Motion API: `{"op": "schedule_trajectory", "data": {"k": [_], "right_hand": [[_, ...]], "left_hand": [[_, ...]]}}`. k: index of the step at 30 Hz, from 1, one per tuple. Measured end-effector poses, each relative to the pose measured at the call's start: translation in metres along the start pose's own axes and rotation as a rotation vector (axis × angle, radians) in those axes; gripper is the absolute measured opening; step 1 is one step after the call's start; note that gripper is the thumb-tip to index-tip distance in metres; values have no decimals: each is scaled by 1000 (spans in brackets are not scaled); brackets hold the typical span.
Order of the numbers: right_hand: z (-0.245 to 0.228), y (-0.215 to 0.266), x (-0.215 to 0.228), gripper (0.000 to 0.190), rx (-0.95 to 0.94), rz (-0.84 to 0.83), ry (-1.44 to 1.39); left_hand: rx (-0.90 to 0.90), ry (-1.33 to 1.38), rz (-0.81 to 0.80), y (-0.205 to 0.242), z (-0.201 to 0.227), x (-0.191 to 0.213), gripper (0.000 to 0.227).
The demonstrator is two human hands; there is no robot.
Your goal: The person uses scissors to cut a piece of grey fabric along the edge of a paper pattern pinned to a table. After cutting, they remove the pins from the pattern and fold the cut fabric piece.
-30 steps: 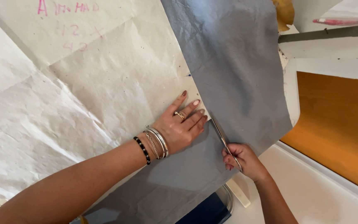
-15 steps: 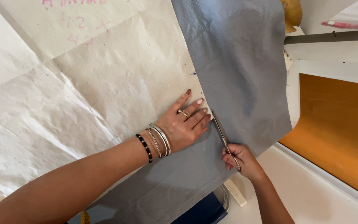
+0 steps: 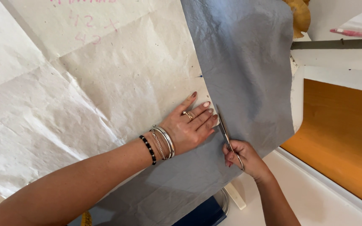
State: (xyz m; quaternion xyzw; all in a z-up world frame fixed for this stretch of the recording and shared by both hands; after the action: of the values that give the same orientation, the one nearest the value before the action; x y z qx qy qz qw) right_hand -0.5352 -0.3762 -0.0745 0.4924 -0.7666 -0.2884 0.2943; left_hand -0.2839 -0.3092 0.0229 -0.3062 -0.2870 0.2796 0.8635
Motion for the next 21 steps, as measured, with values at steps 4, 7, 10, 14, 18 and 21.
{"op": "schedule_trajectory", "data": {"k": [4,7,10,14,18,21], "right_hand": [[-12,-3,-3,46,27,-7,24],[-2,-3,1,43,18,0,28],[-1,-3,2,44,48,7,65],[11,1,2,41,47,32,70],[14,2,4,38,37,45,78],[19,4,6,39,27,51,59]], "left_hand": [[1,0,29,-3,0,5,15],[6,-6,44,0,0,4,13],[-1,-2,34,-1,-1,5,10],[0,-16,36,-2,0,6,9],[4,-5,33,-4,0,8,9],[10,4,42,-8,0,10,8]]}}
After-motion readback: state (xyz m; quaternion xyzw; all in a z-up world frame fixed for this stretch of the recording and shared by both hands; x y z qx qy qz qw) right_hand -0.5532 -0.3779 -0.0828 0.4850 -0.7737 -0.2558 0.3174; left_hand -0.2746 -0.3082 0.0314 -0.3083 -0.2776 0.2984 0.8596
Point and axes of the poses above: each hand's wrist, its own y-axis away from the middle knuckle, its own x-axis out of the back of the hand, z = x × y, the point moved 10 cm from there along -y, towards the middle knuckle, and after that the axes turned 7 degrees about y, right-handed, at the moved point
